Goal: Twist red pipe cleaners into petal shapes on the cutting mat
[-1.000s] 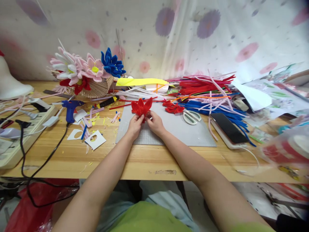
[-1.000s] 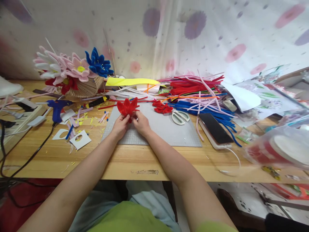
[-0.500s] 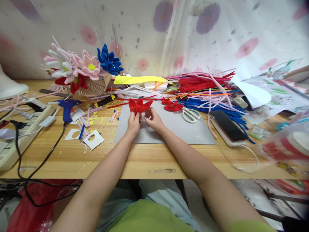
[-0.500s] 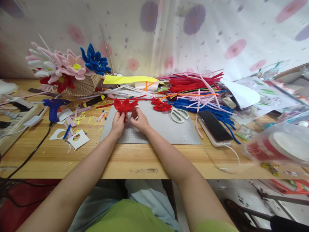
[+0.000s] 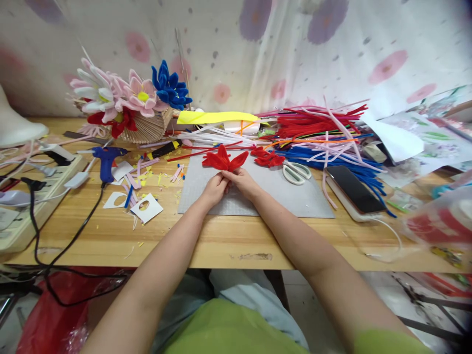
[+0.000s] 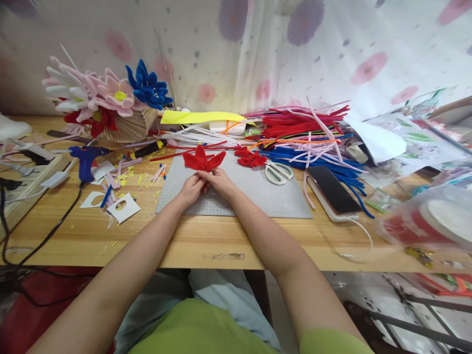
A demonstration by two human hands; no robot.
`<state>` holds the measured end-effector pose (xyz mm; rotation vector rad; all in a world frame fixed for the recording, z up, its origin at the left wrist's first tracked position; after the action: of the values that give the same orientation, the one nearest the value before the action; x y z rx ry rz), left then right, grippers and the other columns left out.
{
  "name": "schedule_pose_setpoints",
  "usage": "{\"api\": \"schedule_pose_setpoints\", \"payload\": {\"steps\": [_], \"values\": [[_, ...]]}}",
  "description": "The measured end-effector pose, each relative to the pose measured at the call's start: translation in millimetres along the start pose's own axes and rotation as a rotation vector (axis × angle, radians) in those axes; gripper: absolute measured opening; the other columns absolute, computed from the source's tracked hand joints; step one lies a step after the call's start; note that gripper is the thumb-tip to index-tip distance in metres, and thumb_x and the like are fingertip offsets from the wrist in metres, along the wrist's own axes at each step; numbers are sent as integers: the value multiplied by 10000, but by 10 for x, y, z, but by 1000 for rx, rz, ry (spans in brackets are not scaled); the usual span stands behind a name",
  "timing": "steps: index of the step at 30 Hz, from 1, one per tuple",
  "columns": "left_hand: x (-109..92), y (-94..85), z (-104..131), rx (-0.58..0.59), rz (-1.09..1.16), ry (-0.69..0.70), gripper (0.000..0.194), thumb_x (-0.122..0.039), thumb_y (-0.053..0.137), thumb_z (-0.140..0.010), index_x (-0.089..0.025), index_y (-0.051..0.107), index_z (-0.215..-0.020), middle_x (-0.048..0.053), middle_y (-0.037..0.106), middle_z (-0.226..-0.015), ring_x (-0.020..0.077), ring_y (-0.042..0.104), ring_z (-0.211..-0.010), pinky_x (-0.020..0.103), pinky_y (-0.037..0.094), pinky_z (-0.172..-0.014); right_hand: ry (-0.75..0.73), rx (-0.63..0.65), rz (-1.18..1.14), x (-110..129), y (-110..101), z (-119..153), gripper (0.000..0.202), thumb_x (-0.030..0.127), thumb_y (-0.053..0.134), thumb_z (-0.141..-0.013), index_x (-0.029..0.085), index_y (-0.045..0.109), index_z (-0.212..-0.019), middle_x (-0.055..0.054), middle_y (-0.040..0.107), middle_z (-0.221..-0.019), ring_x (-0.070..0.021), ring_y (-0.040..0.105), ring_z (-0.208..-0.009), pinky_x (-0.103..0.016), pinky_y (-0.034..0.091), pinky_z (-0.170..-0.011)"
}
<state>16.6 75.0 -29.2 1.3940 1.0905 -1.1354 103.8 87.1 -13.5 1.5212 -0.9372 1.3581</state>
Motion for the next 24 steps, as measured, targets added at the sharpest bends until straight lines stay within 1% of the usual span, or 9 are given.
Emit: {"api": "schedule_pose_setpoints", "payload": {"steps": [2, 3, 5, 7, 9, 11, 16, 20, 24], "values": [[-90, 22, 30, 54, -103, 63, 56, -195, 651, -714, -177, 614, -752, -18, 557, -592, 90, 456, -485, 210, 360, -478, -91, -89, -50, 107, -131, -29, 400, 575, 639, -656, 194, 544, -734, 16, 532, -559, -136, 551, -573, -266, 468, -551], [-140, -5, 39, 33, -149, 97, 106, -170, 656, -700, -182, 625, -800, -16, 576, -643, 87, 462, -510, 205, 365, -496, -149, -148, -66, 177, -223, -39, 397, 577, 617, -680, 196, 541, -761, 2, 562, -623, -137, 572, -638, -269, 483, -605], [-235, -164, 37, -138, -187, 155, 182, -114, 652, -676, -188, 629, -840, -9, 592, -729, 83, 470, -563, 200, 378, -544, -187, -264, -37, 275, -428, -52, 386, 579, 569, -725, 201, 499, -753, -6, 561, -663, -128, 565, -651, -274, 488, -635], [-288, -366, 17, -336, -190, 189, 164, -94, 623, -687, -189, 612, -820, -3, 584, -773, 83, 466, -594, 200, 384, -577, -189, -353, 23, 339, -629, -58, 353, 543, 553, -753, 206, 449, -742, 20, 501, -628, -102, 512, -578, -262, 473, -603], [-281, -545, -23, -481, -145, 197, 131, -109, 599, -711, -196, 588, -809, -2, 565, -774, 92, 468, -614, 204, 388, -590, -161, -379, 148, 359, -777, -80, 302, 489, 547, -770, 209, 434, -760, 50, 428, -585, -87, 443, -518, -246, 443, -553], [-247, -666, -76, -555, -102, 203, 113, -121, 589, -721, -200, 572, -800, -2, 551, -766, 100, 483, -644, 205, 390, -603, -94, -364, 317, 330, -873, -136, 262, 425, 585, -744, 194, 482, -813, 43, 454, -601, -96, 451, -548, -256, 442, -566], [-215, -762, -139, -612, -97, 226, 63, -165, 580, -755, -200, 545, -794, 2, 553, -780, 110, 519, -718, 210, 394, -651, -35, -343, 593, 274, -993, -384, 290, 275, 620, -673, 125, 587, -919, -39, 597, -763, -145, 531, -710, -332, 471, -702], [-228, -784, -123, -635, -69, 214, 79, -243, 573, -800, -192, 523, -765, -4, 550, -752, 110, 518, -743, 206, 392, -679, 6, -339, 577, 225, -1013, -524, 223, 246, 607, -689, 131, 593, -880, 0, 560, -628, -110, 488, -564, -298, 463, -602], [-217, -791, -110, -633, -74, 209, 154, -282, 593, -799, -179, 520, -710, -22, 536, -680, 98, 496, -675, 206, 382, -665, 131, -324, 541, 141, -1006, -517, 161, 233, 653, -658, 144, 577, -768, 23, 513, -531, -105, 475, -476, -284, 451, -521]]}}
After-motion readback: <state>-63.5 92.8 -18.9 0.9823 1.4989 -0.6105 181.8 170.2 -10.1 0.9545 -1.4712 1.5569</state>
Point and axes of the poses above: each hand's wrist, its own z-axis away from the middle knuckle, its own y-axis out of the palm, x = y × z, the point moved 6 cm from there along -z, towards the middle knuckle
